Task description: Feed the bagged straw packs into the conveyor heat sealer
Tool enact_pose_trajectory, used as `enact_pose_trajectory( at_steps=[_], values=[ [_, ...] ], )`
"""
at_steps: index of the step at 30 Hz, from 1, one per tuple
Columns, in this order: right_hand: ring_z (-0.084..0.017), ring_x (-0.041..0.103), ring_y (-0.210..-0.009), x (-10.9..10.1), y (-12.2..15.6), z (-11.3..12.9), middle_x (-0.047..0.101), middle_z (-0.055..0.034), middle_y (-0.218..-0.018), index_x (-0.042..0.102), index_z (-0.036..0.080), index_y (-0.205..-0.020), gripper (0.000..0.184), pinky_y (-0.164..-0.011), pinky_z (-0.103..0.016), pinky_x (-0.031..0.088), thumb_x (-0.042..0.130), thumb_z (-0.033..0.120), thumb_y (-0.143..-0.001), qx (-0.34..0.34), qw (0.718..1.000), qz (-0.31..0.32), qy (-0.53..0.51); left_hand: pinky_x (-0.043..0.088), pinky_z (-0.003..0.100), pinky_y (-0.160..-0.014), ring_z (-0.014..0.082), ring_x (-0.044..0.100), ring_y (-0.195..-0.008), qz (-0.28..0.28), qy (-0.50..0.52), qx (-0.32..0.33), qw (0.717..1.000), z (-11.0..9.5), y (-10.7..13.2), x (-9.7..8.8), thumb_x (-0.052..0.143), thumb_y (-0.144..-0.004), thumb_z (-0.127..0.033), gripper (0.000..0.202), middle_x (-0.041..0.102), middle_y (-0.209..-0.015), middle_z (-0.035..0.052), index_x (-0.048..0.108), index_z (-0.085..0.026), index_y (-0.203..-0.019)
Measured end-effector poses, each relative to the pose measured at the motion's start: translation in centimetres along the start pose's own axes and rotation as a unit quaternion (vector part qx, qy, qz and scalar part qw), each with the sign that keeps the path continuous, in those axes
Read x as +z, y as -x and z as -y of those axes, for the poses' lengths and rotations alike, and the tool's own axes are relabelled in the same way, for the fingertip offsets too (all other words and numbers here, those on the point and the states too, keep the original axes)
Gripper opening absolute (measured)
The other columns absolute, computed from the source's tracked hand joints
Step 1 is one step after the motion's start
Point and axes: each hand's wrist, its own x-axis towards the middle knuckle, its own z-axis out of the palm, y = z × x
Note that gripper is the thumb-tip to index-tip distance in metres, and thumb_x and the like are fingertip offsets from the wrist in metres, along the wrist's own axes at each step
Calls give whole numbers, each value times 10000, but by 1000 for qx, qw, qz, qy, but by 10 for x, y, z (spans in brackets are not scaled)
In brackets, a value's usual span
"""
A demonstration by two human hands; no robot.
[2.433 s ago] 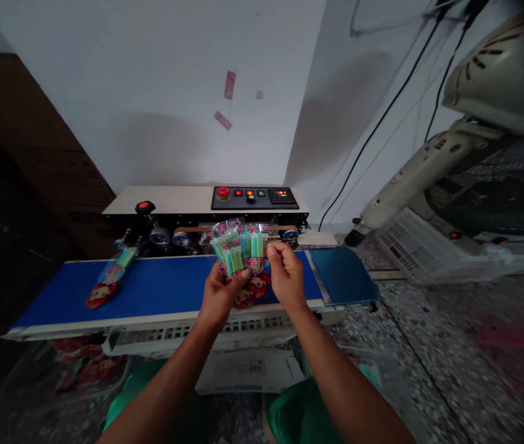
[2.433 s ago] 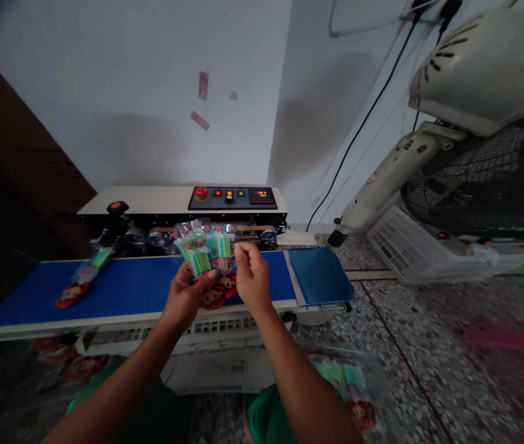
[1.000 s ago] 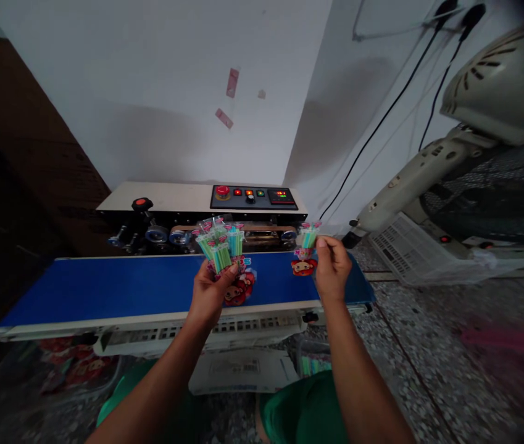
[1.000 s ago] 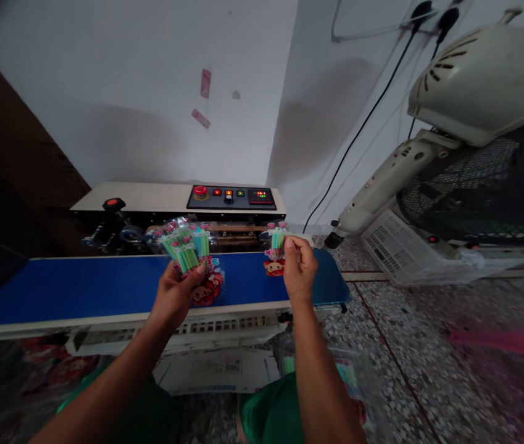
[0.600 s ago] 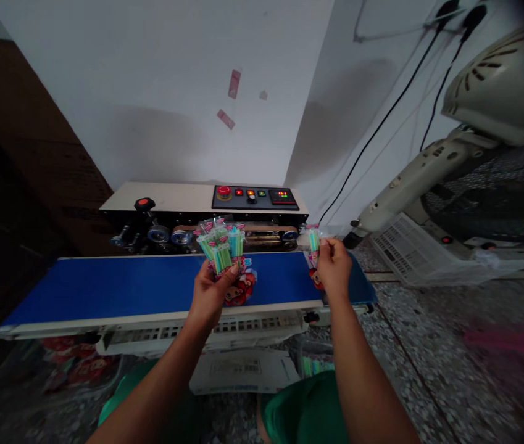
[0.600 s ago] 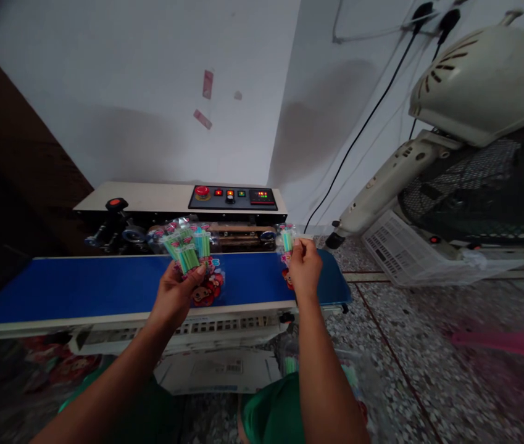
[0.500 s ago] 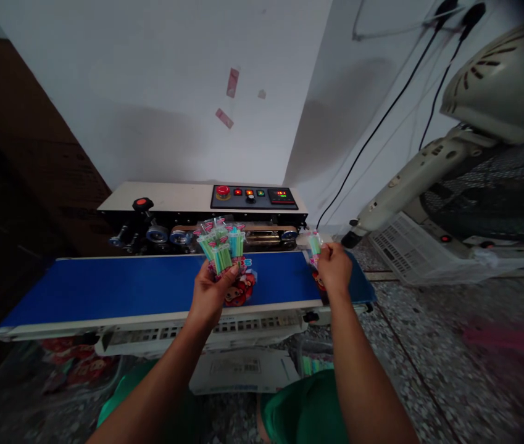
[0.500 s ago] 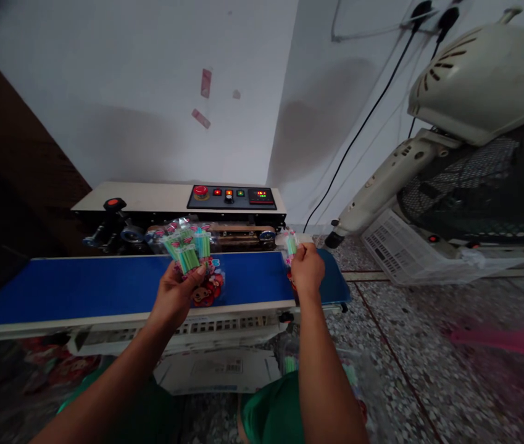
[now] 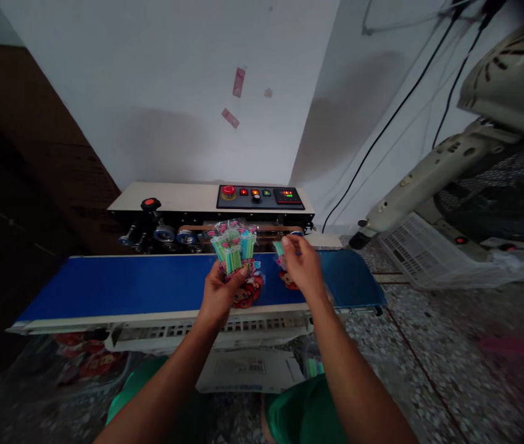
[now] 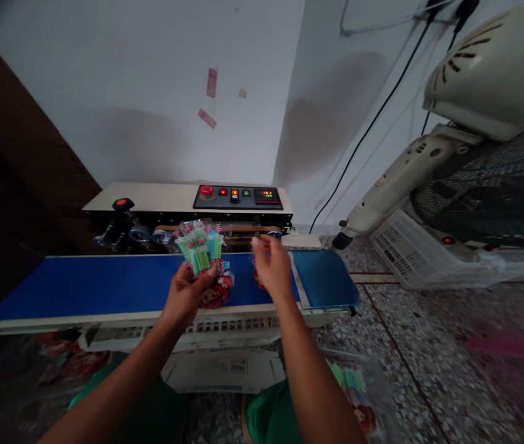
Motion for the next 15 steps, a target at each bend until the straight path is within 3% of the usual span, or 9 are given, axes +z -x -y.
enact_pose_trajectory(
  at_steps=[2, 4, 10, 15],
  values=[
    [-174, 612, -787, 7, 12, 21, 682, -53, -895, 636, 181, -1025, 382, -702, -281, 470, 486, 488, -853, 4, 986, 62, -154, 533, 322, -752, 181, 667, -799, 10, -2, 11, 1000, 1, 0, 1, 746, -690, -283, 365, 711, -926, 33, 610, -190, -1016],
    [-155, 598, -730, 12, 22, 34, 677, -22, -814, 663, 191, -923, 323, -673, -265, 467, 523, 469, -836, -2, 972, 70, -224, 528, 329, -764, 185, 665, -806, 15, 1, 22, 1000, 1, 0, 1, 746, -688, -286, 378, 710, -941, 37, 609, -190, -1026],
    [-136, 569, -779, 6, 24, 28, 633, -16, -836, 586, 190, -885, 245, -722, -254, 452, 466, 404, -883, -16, 964, -74, -255, 532, 298, -680, 175, 665, -740, 11, 1, 19, 1000, 0, 1, 0, 747, -683, -296, 360, 718, -908, 44, 615, -177, -996],
    [-130, 542, -753, -3, 17, 15, 590, -2, -814, 542, 195, -870, 232, -714, -247, 431, 441, 401, -896, -30, 965, -98, -240, 525, 285, -648, 175, 671, -719, 11, -16, 6, 1000, -2, 2, 1, 749, -677, -322, 362, 718, -941, 72, 634, -165, -982]
  ],
)
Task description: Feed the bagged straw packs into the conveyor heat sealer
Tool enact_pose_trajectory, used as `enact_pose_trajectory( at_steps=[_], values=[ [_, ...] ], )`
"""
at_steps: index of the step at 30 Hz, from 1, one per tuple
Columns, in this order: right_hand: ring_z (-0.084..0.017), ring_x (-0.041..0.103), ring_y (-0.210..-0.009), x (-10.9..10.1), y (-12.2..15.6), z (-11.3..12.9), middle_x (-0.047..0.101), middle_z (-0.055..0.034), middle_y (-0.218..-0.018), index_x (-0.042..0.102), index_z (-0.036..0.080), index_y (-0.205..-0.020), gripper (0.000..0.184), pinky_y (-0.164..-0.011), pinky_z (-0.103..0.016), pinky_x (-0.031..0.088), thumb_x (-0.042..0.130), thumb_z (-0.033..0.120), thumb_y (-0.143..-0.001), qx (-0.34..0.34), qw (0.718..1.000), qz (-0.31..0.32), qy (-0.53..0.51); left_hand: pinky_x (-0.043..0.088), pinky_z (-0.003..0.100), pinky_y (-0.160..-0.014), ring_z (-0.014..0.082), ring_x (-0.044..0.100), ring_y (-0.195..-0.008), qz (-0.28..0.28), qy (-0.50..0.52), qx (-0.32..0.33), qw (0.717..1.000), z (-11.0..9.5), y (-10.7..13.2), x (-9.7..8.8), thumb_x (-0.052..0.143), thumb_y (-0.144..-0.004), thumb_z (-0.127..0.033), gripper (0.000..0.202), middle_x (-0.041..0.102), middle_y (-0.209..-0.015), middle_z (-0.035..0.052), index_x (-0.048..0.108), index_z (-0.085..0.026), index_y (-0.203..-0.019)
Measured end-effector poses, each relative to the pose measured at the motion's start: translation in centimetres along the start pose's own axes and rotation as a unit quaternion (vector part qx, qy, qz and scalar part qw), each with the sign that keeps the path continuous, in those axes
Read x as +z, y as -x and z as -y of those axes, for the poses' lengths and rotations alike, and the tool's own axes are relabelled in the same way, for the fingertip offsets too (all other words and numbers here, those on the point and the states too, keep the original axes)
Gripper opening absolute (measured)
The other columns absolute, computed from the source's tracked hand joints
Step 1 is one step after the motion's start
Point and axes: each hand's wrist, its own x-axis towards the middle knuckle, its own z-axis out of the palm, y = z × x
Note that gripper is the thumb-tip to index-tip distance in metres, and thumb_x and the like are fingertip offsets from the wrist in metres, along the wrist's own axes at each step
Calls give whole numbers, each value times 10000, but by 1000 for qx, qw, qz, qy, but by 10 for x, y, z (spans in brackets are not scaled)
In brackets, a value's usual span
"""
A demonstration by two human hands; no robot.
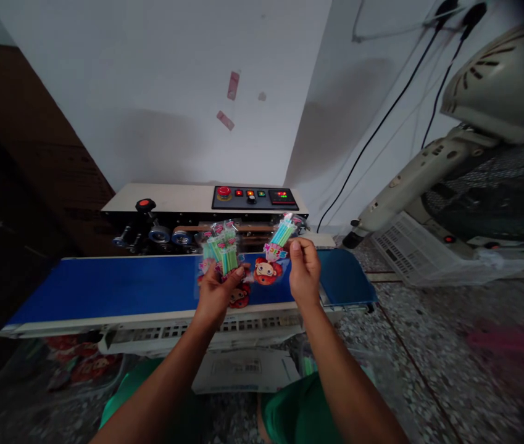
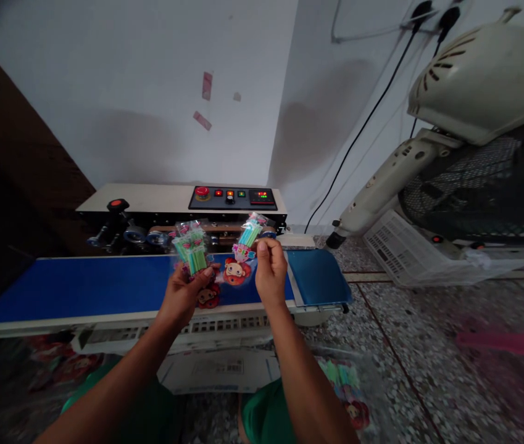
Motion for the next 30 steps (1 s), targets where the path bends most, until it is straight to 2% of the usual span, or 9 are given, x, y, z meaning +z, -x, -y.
enact_pose_trajectory(
  at_steps=[7, 12, 15, 18, 20, 22, 26, 28, 30],
  values=[
    [-170, 559, -779, -43, -25, -22, 618, -39, -834, 564, 183, -940, 310, -729, -274, 412, 365, 419, -906, -7, 973, -28, 229, 541, 323, -611, 197, 688, -672, 14, 3, -8, 1000, -6, 1, 0, 753, -664, -346, 404, 705, -954, 83, 591, -166, -988],
    [-221, 590, -740, -79, -42, -42, 645, -95, -796, 581, 162, -1020, 303, -656, -298, 378, 354, 325, -904, 85, 871, -1, 485, 533, 291, -595, 197, 684, -678, 19, -1, -22, 1000, -5, 1, -2, 764, -651, -328, 403, 712, -881, 70, 601, -165, -982],
    [-234, 607, -727, -76, -45, -49, 647, -107, -756, 579, 159, -1041, 291, -625, -298, 364, 349, 281, -911, 141, 809, 53, 568, 525, 280, -567, 173, 659, -608, 17, -4, -26, 1000, -1, 1, -3, 767, -646, -323, 386, 705, -783, 44, 599, -170, -959],
    [-227, 618, -732, -62, -45, -52, 648, -103, -743, 570, 160, -1068, 294, -620, -289, 373, 340, 265, -918, 154, 791, 99, 583, 526, 279, -569, 171, 652, -615, 18, -6, -28, 999, 1, 0, -5, 772, -640, -313, 367, 691, -758, 30, 602, -173, -934],
    [-224, 617, -775, -50, -43, -50, 654, -117, -788, 582, 158, -1053, 283, -647, -290, 389, 361, 262, -912, 126, 800, 117, 575, 530, 276, -610, 169, 656, -660, 16, -11, -31, 999, 1, 0, -7, 776, -641, -302, 361, 690, -778, 26, 620, -174, -940],
    [-230, 602, -856, -37, -38, -43, 651, -143, -897, 603, 149, -1021, 275, -703, -302, 407, 399, 292, -903, 63, 833, 104, 540, 530, 272, -660, 159, 655, -695, 13, -16, -35, 999, 0, -1, -7, 772, -651, -297, 354, 697, -807, 28, 640, -174, -956],
    [-185, 593, -816, -7, -17, -12, 659, -87, -942, 612, 172, -1017, 365, -721, -281, 443, 445, 466, -880, 21, 964, 120, 237, 538, 293, -677, 174, 659, -717, 18, -20, -48, 998, 0, -2, -5, 767, -659, -309, 368, 712, -846, 48, 652, -167, -978],
    [-158, 586, -739, 8, -4, 2, 665, -35, -840, 634, 184, -961, 363, -669, -251, 446, 497, 499, -843, 57, 981, 170, 78, 543, 309, -670, 185, 663, -714, 28, -21, -45, 998, 0, -1, -2, 765, -660, -313, 366, 717, -852, 53, 649, -162, -972],
    [-137, 551, -665, 19, 6, 10, 633, -2, -719, 654, 177, -869, 332, -622, -232, 425, 535, 484, -823, 65, 982, 176, 15, 544, 316, -680, 185, 665, -708, 37, -15, -36, 999, 0, 1, 0, 763, -662, -315, 365, 720, -856, 48, 647, -160, -972]
  ],
)
